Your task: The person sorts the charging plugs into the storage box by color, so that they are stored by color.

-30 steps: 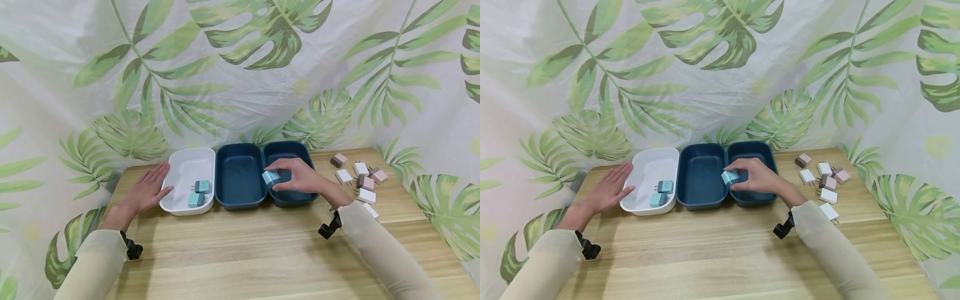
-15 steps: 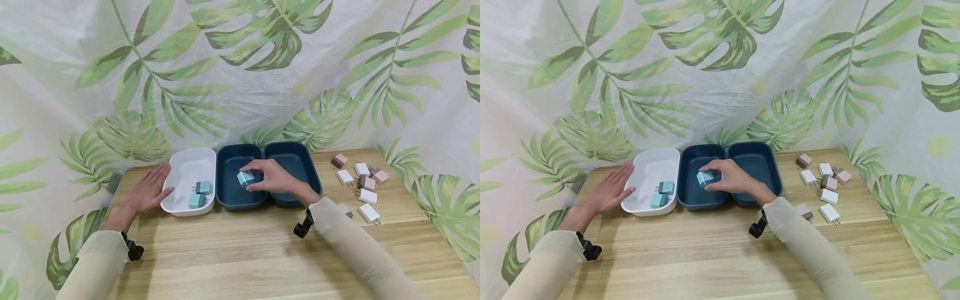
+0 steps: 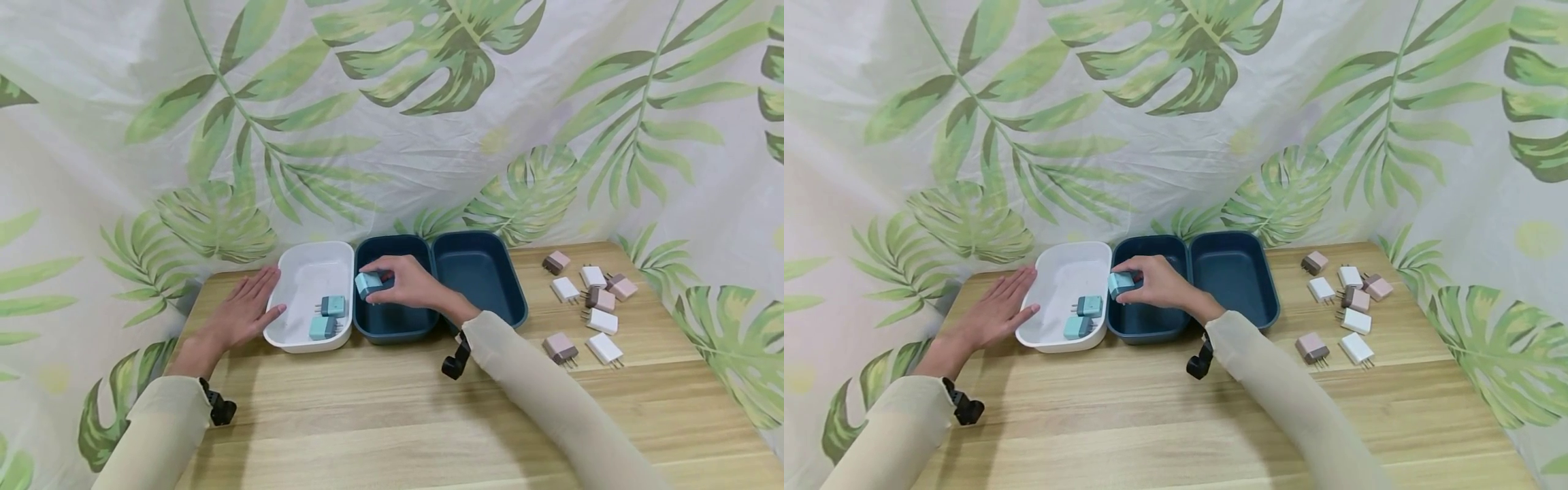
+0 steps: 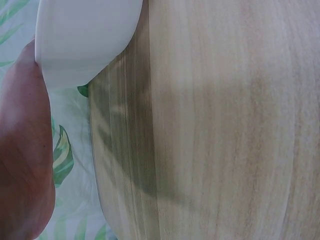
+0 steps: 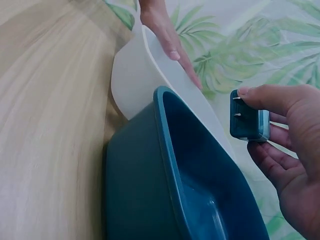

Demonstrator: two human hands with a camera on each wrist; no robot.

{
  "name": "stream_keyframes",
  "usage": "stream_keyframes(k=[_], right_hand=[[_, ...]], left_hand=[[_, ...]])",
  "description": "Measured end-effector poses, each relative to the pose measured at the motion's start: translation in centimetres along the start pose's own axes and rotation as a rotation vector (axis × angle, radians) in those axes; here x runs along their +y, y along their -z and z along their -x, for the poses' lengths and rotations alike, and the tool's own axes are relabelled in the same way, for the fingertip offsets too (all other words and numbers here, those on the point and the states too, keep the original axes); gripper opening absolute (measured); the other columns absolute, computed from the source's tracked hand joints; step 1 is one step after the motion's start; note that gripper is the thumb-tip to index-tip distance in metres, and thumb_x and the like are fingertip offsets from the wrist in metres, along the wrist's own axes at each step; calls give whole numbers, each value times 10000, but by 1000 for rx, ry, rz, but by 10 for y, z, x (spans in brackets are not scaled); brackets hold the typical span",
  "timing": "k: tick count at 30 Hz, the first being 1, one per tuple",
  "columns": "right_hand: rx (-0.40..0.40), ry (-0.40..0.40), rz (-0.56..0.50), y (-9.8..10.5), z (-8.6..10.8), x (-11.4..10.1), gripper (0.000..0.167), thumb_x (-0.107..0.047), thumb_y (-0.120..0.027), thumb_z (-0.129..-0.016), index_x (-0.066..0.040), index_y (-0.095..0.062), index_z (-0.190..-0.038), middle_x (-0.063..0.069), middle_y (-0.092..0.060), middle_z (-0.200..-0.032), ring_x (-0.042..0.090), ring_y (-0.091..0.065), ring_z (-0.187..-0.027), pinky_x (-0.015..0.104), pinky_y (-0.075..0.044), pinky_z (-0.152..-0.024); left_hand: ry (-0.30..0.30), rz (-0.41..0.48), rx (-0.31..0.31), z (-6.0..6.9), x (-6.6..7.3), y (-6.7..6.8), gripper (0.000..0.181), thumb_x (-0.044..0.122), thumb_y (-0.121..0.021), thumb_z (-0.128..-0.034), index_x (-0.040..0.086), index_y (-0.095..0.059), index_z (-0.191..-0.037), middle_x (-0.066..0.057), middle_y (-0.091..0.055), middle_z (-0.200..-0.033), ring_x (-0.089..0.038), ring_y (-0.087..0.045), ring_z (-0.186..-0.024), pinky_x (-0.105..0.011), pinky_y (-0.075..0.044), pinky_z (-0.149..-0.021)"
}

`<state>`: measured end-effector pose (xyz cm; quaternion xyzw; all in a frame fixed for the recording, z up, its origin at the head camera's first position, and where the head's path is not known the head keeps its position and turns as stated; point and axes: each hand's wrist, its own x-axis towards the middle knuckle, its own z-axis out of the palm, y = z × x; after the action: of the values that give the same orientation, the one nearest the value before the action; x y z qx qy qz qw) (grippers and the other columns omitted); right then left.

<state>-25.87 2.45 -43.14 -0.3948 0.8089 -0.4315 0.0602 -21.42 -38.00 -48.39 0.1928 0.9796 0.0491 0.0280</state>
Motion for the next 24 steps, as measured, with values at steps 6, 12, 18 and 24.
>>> stream_keyframes(k=[6,12,18,24], right_hand=[[4,-38,8,-13,-20,2,509,-210,-871,-902,-82,-713,-1368,50,-734,-1256,121,-687,-1052,285,-586,-967],[16,-58,21,-23,-40,3,530,-229,-867,-904,-71,-703,-1382,57,-735,-1251,134,-674,-1010,235,-573,-906],[45,-95,20,-32,-56,4,538,-231,-882,-890,-68,-711,-1373,65,-744,-1268,138,-666,-966,214,-554,-840],[48,-128,43,-41,-69,7,535,-250,-878,-898,-81,-710,-1377,53,-739,-1298,121,-667,-1007,213,-555,-873]], left_hand=[[-15,17,41,0,-1,-3,838,537,-428,-1109,41,-108,-1704,-204,-119,-1765,-418,-128,-1622,-630,-124,-1285],[-10,26,30,0,0,-1,832,534,-417,-1114,48,-92,-1706,-198,-99,-1770,-415,-114,-1626,-633,-109,-1286],[2,12,6,1,1,1,833,537,-402,-1117,47,-76,-1706,-211,-93,-1767,-413,-101,-1629,-636,-102,-1286],[0,12,17,0,-1,-2,832,539,-399,-1116,47,-79,-1706,-213,-100,-1766,-408,-93,-1631,-636,-102,-1286]])
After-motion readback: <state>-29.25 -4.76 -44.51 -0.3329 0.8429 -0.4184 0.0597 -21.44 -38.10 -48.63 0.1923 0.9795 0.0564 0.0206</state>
